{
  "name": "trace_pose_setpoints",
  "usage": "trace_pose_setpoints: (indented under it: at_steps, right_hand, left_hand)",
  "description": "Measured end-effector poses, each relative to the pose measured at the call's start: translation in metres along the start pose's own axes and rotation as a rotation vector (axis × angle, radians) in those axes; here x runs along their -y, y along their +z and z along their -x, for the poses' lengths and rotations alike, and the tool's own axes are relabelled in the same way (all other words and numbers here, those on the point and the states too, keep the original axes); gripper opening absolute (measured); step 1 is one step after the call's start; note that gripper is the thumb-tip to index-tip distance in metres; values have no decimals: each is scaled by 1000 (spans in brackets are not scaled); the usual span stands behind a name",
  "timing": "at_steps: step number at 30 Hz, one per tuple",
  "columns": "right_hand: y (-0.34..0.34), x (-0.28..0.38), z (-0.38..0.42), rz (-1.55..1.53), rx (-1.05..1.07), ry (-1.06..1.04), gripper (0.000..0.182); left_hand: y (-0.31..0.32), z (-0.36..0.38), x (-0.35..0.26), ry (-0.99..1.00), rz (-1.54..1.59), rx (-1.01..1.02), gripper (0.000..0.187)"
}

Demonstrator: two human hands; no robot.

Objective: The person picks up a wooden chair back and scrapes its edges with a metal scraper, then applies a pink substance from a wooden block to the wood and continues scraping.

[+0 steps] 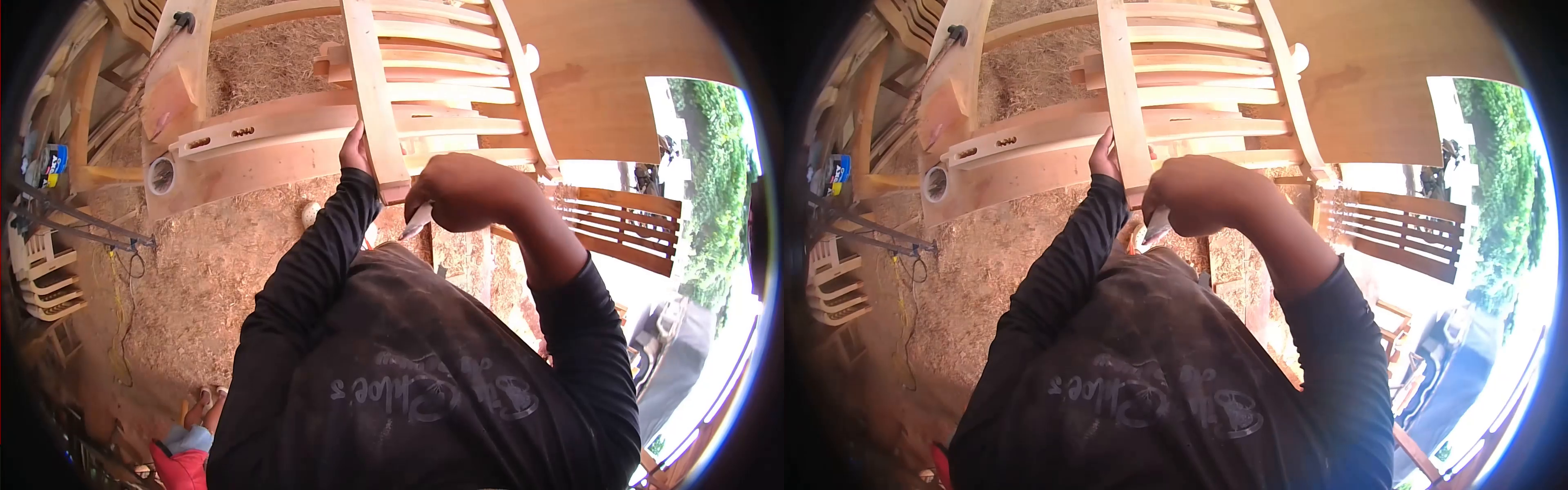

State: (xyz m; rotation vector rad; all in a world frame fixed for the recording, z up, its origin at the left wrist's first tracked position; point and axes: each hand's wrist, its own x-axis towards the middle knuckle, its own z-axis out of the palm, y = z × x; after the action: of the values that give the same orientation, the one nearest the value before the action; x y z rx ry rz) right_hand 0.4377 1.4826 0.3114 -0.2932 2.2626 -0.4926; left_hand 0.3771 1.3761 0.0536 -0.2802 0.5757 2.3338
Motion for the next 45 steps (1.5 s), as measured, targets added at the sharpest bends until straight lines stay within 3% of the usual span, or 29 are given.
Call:
trace_pose_setpoints:
  at_steps: [1,4,6,8,10,14,15,18,22,26,27,30,35,45]
  right_hand:
    - [1,-4,7,13,-4,25,44]
    - [3,-32,39,-360,-323,-47,41]
    - [16,-35,60,-919,-490,5,39]
    - [17,-26,76,-1082,-581,218,39]
    - [32,-11,76,-1374,-687,336,39]
    - [61,32,45,-1724,-950,707,38]
    - [64,42,34,-1798,-974,684,39]
    - [66,71,1,-1722,-1097,959,38]
    - [78,87,-31,-1524,-1167,1187,41]
    - [66,99,-49,-1505,-1160,1364,44]
    - [60,101,-50,-1450,-1089,1418,35]
    - [44,104,-56,-1505,-1055,1549,34]
    - [43,101,-74,-1428,-1111,1631,36]
    - [17,95,-98,-1301,-1006,1739,39]
  left_hand:
    - [11,1,-1,-13,-34,-94,55]
    - [10,7,-5,-98,-53,9,54]
    - [7,9,-10,-244,-149,21,49]
    - [-2,4,-17,-360,-379,72,48]
    - [-3,4,-22,-511,-256,147,60]
    - [20,-2,-63,-890,-533,289,62]
    - [21,-3,-70,-953,-622,308,62]
    - [15,-15,-75,-1094,-724,362,60]
    - [11,-19,-69,-1107,-674,358,57]
    - [9,-14,-70,-1110,-638,306,49]
    - [11,-15,-70,-1108,-625,292,47]
    - [13,-17,-69,-1098,-581,305,42]
    - [17,-14,-71,-1099,-539,285,48]
    - [11,-14,-68,-1126,-652,267,34]
